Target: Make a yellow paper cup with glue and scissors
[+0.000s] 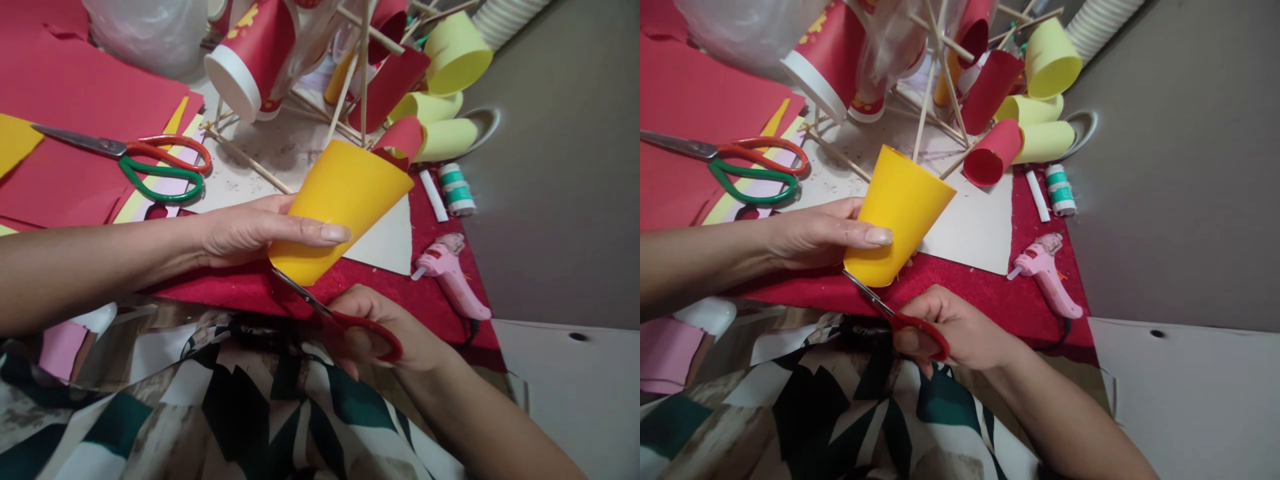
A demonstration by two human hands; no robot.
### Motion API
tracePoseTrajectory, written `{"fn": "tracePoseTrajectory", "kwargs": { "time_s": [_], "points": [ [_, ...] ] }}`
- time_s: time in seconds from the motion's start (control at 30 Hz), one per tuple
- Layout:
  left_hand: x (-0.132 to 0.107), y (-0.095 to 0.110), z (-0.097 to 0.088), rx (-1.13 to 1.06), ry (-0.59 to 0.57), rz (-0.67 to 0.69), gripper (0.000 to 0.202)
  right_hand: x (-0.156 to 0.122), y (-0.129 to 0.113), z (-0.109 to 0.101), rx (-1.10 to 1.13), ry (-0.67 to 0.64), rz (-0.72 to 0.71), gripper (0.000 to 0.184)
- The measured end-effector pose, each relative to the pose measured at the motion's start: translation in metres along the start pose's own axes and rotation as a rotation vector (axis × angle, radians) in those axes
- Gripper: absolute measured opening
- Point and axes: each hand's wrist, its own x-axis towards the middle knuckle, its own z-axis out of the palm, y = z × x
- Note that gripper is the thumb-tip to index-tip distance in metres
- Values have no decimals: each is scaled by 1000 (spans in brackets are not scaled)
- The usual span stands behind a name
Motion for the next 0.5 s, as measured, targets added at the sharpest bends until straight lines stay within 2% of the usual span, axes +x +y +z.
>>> {"fn": "tracePoseTrajectory", "kwargs": {
  "time_s": [0.3, 0.4, 0.5],
  "points": [
    [0, -1, 0, -53, -12, 4, 34, 0, -5, 3, -32, 5, 24, 64],
    [1, 0, 1, -64, 11, 3, 37, 0, -6, 4, -13, -60, 11, 64],
    [2, 1, 2, -82, 47, 22, 39, -7, -3, -3, -26, -122, -67, 66]
  ]
}}
